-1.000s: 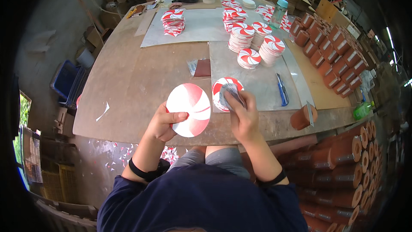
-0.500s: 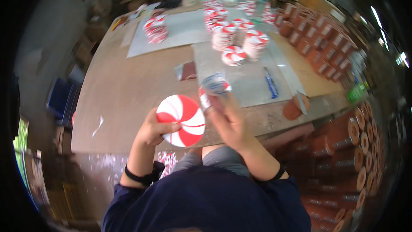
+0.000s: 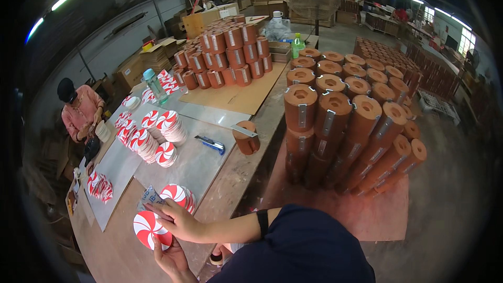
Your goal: Sanding the edges of circular wooden disks decorated with a red and white spiral pattern using a sanding block.
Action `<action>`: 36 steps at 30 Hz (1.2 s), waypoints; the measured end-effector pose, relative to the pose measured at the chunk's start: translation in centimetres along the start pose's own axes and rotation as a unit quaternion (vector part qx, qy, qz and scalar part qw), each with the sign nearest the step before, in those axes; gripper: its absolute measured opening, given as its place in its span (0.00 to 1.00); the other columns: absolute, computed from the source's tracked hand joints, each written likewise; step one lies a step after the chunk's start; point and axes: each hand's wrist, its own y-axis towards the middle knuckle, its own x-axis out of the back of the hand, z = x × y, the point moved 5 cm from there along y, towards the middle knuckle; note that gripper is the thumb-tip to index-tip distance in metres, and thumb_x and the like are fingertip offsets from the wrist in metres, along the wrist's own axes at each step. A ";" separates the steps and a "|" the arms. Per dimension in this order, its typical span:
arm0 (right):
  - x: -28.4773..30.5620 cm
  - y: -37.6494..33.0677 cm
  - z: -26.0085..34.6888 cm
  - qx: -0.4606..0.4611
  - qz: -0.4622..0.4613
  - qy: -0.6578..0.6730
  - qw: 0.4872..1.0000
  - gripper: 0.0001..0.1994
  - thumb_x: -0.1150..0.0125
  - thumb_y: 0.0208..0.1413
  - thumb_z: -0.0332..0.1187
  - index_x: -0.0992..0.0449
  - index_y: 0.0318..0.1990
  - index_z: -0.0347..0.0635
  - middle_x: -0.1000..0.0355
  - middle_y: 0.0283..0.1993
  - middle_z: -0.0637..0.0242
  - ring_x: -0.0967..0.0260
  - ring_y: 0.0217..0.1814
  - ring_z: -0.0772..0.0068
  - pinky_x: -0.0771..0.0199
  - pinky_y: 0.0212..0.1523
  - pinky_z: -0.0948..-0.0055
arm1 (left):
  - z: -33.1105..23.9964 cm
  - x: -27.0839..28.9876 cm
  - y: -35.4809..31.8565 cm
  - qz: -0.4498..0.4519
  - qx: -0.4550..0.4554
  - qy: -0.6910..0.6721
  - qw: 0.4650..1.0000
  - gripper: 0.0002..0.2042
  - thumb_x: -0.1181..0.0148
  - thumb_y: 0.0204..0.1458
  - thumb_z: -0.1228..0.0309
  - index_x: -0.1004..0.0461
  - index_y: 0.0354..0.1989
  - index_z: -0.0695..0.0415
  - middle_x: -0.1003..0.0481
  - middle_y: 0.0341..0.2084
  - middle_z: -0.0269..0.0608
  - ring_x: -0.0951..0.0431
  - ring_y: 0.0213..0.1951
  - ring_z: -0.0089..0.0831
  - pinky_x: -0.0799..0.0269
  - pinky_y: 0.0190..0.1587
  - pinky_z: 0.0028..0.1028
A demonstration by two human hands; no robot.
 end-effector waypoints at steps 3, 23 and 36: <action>-0.2 0.1 0.2 0.061 -0.006 -0.005 0.998 0.21 0.50 0.47 0.24 0.38 0.52 0.42 0.43 0.32 0.61 0.42 0.33 0.66 0.40 0.34 0.74 | 0.3 0.1 0.2 0.004 0.028 -0.017 0.999 0.20 0.53 0.50 0.72 0.46 0.50 0.67 0.36 0.46 0.48 0.34 0.48 0.34 0.37 0.50 0.32; 0.5 -0.2 1.7 0.239 0.126 -0.114 0.956 0.25 0.47 0.42 0.21 0.37 0.52 0.48 0.39 0.43 0.54 0.37 0.41 0.58 0.34 0.36 0.70 | -2.2 -0.7 0.7 0.053 0.120 -0.219 0.967 0.20 0.56 0.50 0.81 0.43 0.53 0.54 0.33 0.36 0.37 0.45 0.22 0.20 0.45 0.24 0.16; 0.9 0.1 -0.1 0.268 0.097 -0.179 0.942 0.25 0.45 0.38 0.22 0.35 0.49 0.44 0.40 0.36 0.57 0.37 0.35 0.61 0.35 0.31 0.71 | -2.2 0.9 0.7 0.014 0.109 -0.167 0.980 0.22 0.58 0.49 0.82 0.45 0.55 0.54 0.35 0.29 0.34 0.45 0.22 0.20 0.44 0.25 0.15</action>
